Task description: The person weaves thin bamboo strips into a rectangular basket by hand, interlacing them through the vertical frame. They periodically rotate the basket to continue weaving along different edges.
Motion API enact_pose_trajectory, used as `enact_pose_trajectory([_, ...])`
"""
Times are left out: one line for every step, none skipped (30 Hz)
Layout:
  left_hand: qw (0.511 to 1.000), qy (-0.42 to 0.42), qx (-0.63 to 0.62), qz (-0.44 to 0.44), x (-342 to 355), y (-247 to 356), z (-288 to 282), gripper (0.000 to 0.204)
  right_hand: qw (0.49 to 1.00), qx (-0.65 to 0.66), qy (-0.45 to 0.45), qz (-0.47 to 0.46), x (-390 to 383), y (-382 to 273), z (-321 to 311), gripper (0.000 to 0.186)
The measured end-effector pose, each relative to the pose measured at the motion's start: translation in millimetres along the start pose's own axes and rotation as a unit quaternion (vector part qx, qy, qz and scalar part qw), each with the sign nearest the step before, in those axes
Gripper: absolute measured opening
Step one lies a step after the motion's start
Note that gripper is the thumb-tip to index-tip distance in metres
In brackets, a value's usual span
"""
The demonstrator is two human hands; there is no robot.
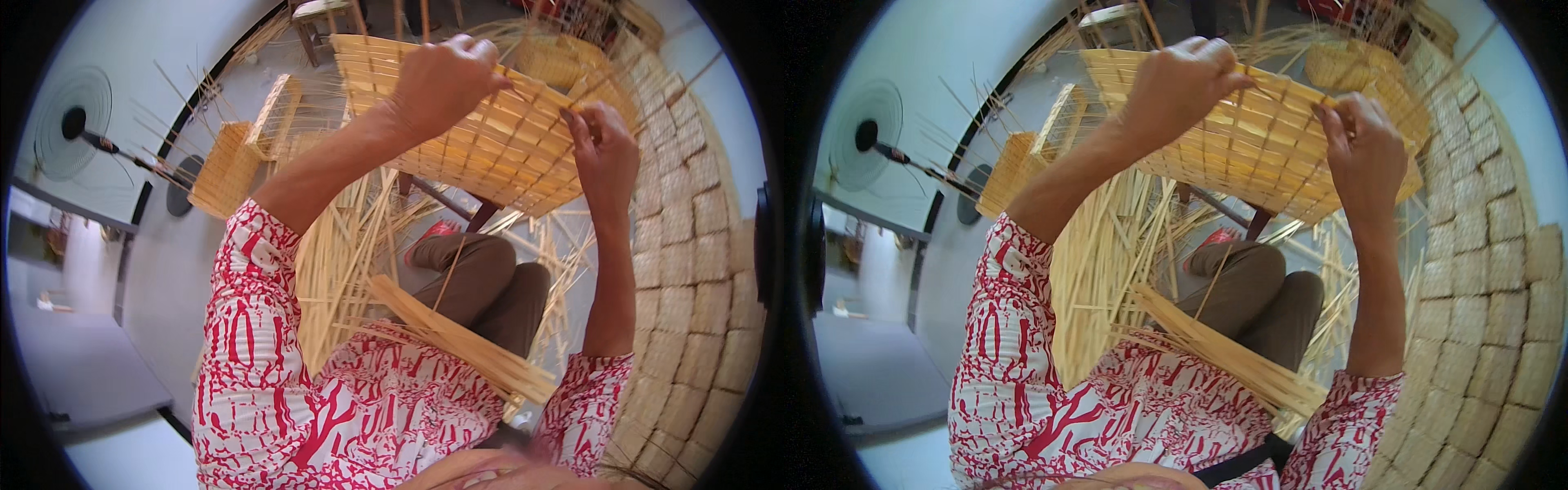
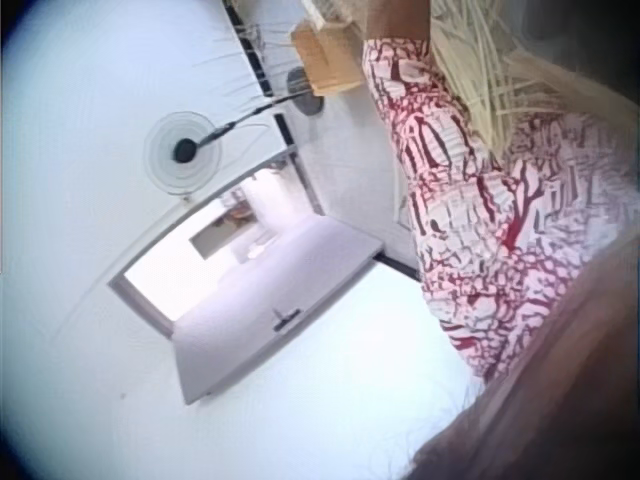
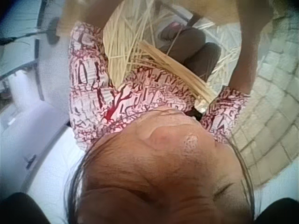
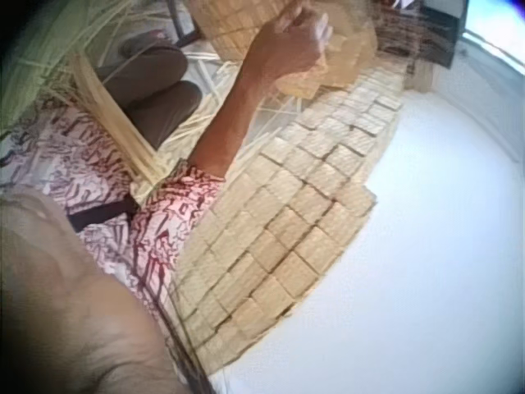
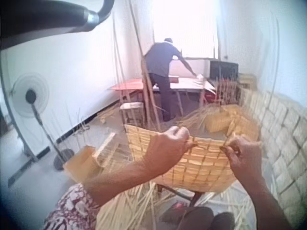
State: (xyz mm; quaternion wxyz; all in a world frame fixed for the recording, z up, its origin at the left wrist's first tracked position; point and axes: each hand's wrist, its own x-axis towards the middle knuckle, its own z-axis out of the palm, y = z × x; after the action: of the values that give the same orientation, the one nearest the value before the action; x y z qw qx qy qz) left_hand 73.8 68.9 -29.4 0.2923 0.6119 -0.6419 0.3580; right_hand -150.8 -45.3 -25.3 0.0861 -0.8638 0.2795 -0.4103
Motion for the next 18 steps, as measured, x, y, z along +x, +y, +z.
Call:
enact_pose_trajectory([0.999, -0.026, -0.002, -0.037, -3, 2, 1, 0.038, 1.000, -0.008, -0.016, 0.011, 3, -2, -1, 0.019])
enact_pose_trajectory([0.998, -0.010, -0.016, -0.056, -4, 4, -1, 0.039, 0.999, -0.016, -0.032, 0.022, 7, -3, -1, 0.019])
enact_pose_trajectory([0.997, 0.010, -0.034, -0.073, -3, 11, -3, 0.041, 1.000, 0.002, -0.017, 0.021, 7, 4, -2, 0.019])
enact_pose_trajectory([0.994, 0.033, -0.057, -0.087, -2, 16, -6, 0.043, 1.000, 0.016, 0.000, 0.022, 8, 15, -4, 0.021])
enact_pose_trajectory([0.990, 0.076, -0.100, -0.064, -5, 16, -10, 0.045, 0.999, 0.035, 0.015, 0.024, 8, 18, -6, 0.026])
enact_pose_trajectory([0.991, 0.079, -0.096, -0.045, -18, 9, -16, 0.043, 0.998, 0.041, 0.034, 0.012, 6, 10, 0, 0.032])
enact_pose_trajectory([0.991, 0.084, -0.102, -0.023, -35, 3, -18, 0.042, 0.998, 0.039, 0.055, 0.005, -2, 2, 0, 0.040])
enact_pose_trajectory([0.990, 0.087, -0.108, -0.001, -53, -3, -21, 0.040, 0.996, 0.037, 0.075, -0.001, -9, -3, -1, 0.048])
enact_pose_trajectory([0.991, 0.072, -0.110, 0.001, -72, -10, -23, 0.032, 0.992, 0.020, 0.105, -0.061, -16, 1, -1, 0.053])
enact_pose_trajectory([0.993, 0.068, -0.100, 0.003, -86, -16, -24, 0.029, 0.992, 0.016, 0.105, -0.069, -27, 5, -5, 0.047])
enact_pose_trajectory([0.995, 0.056, -0.078, 0.003, -104, -27, -26, 0.026, 0.991, 0.027, 0.104, -0.076, -41, 14, 2, 0.042])
enact_pose_trajectory([0.998, 0.041, -0.057, 0.004, -116, -34, -27, 0.023, 0.991, 0.039, 0.102, -0.082, -48, 20, 9, 0.036])
enact_pose_trajectory([0.998, 0.033, -0.054, 0.005, -117, -38, -33, 0.021, 0.987, 0.027, 0.067, -0.141, -51, 16, 13, 0.026])
enact_pose_trajectory([0.998, 0.025, -0.051, 0.006, -116, -43, -40, 0.019, 0.980, 0.016, 0.031, -0.198, -54, 8, 20, 0.017])
enact_pose_trajectory([0.999, 0.017, -0.051, 0.008, -110, -47, -47, 0.018, 0.978, 0.061, -0.013, -0.200, -51, -20, 24, 0.012])
enact_pose_trajectory([0.998, 0.030, -0.037, 0.039, -103, -50, -51, 0.018, 0.976, 0.131, -0.050, -0.167, -51, -35, 37, 0.016])
enact_pose_trajectory([0.996, 0.043, -0.021, 0.071, -92, -52, -58, 0.018, 0.971, 0.130, -0.098, -0.177, -41, -55, 42, 0.024])
enact_pose_trajectory([0.993, 0.062, -0.010, 0.104, -78, -55, -59, 0.019, 0.973, 0.154, -0.111, -0.133, -30, -74, 49, 0.029])
